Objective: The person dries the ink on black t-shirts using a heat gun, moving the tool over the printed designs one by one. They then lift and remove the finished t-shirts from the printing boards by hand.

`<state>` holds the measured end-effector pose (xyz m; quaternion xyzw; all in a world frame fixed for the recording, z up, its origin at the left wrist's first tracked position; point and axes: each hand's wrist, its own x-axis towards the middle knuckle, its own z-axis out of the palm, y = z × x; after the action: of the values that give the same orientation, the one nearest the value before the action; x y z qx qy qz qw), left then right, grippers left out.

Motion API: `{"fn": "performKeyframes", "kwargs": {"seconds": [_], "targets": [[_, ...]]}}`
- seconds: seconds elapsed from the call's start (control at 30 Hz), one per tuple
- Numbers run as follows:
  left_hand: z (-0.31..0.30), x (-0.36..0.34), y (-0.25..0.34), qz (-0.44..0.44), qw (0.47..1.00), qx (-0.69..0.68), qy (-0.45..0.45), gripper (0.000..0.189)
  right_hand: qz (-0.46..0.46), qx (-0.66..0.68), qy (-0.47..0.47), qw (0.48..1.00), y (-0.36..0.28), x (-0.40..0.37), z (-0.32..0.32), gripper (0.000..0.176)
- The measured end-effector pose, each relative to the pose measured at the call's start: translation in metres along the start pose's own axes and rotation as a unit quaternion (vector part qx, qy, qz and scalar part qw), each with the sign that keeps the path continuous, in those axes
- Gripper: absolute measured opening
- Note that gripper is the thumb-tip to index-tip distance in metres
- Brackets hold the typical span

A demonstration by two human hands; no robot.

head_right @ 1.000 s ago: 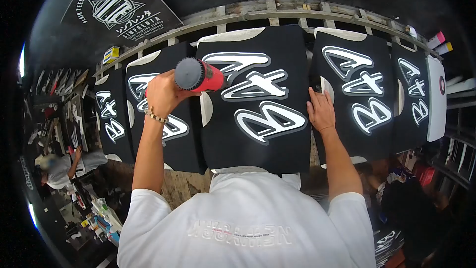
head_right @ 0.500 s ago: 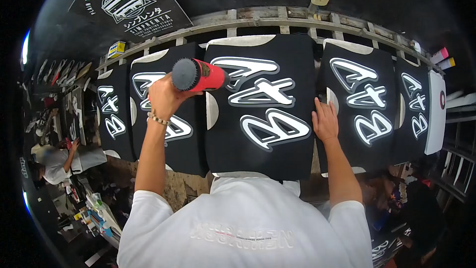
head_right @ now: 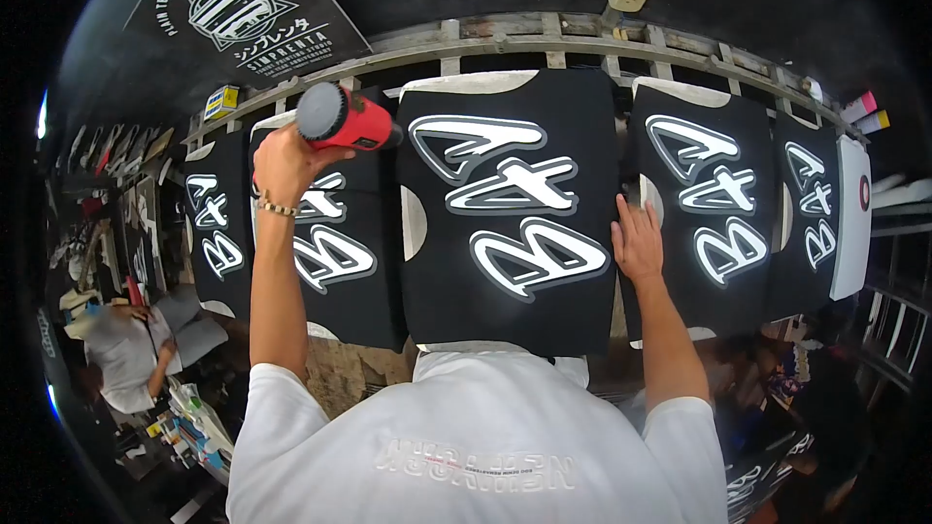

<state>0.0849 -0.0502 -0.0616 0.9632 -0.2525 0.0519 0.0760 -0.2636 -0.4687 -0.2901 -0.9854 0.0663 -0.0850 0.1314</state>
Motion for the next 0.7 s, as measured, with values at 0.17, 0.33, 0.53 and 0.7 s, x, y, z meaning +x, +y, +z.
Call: {"fn": "performKeyframes", "kwargs": {"seconds": [0.17,0.33,0.53,0.7], "targets": [[0.0,-0.001,-0.016,-0.001,1.0,0.004,-0.026,0.054,0.009,0.002,-0.006,1.0,-0.002,0.001,-0.004,0.058],[0.016,0.014,-0.007,0.003,1.0,-0.003,0.006,0.055,0.007,0.004,-0.003,1.0,-0.002,0.002,-0.004,0.058],[0.026,0.033,0.014,0.017,1.0,-0.023,0.002,0.058,0.01,0.003,0.001,1.0,-0.004,0.002,-0.009,0.058],[0.035,0.045,0.035,0.033,0.998,-0.055,0.011,0.058,0.007,0.002,0.009,1.0,-0.005,0.004,-0.009,0.057]]}}
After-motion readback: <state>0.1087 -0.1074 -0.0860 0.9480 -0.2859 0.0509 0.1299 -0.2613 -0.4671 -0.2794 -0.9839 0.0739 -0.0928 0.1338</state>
